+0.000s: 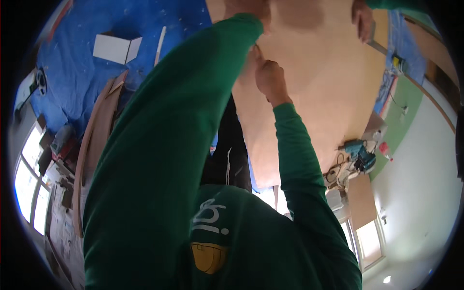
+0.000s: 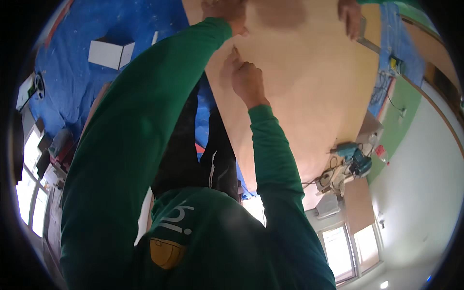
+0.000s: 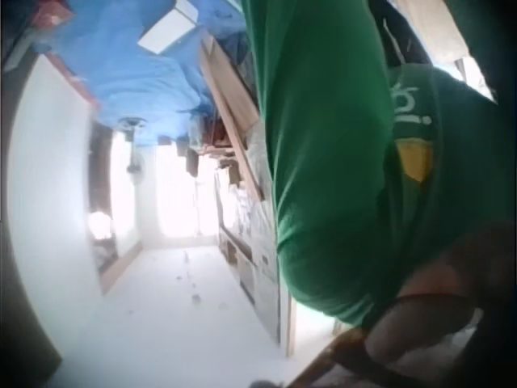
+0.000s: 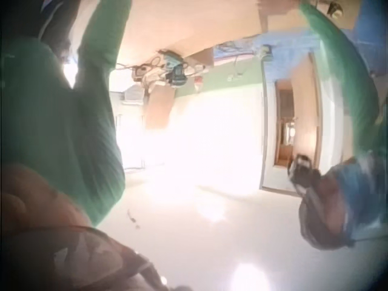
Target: The person uses a utility knife to score and cut a large sheet of plywood laid on a blue protective tarp. They repeatedly score the same line to deepen the cut while another person holds the sheet steady.
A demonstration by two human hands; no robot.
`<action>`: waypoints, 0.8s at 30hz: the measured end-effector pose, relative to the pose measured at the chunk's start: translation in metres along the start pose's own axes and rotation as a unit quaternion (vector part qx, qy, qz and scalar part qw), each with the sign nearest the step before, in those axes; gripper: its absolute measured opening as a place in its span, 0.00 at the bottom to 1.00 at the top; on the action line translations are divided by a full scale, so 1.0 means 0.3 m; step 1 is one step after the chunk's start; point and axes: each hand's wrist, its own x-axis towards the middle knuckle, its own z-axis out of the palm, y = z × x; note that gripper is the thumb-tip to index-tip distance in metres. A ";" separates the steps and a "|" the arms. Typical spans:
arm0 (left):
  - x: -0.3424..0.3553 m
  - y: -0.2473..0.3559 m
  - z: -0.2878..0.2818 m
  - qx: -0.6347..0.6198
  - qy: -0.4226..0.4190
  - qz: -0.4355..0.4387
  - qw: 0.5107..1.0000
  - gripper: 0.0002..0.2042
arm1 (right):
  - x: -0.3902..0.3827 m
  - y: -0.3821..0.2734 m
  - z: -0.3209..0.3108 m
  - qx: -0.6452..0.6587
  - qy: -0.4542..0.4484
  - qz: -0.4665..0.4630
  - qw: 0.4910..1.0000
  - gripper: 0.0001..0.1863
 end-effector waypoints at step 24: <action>-0.002 -0.088 0.080 0.020 0.032 -0.022 0.999 0.61 | -0.675 0.102 -0.261 -0.044 -0.066 -0.120 0.990 0.11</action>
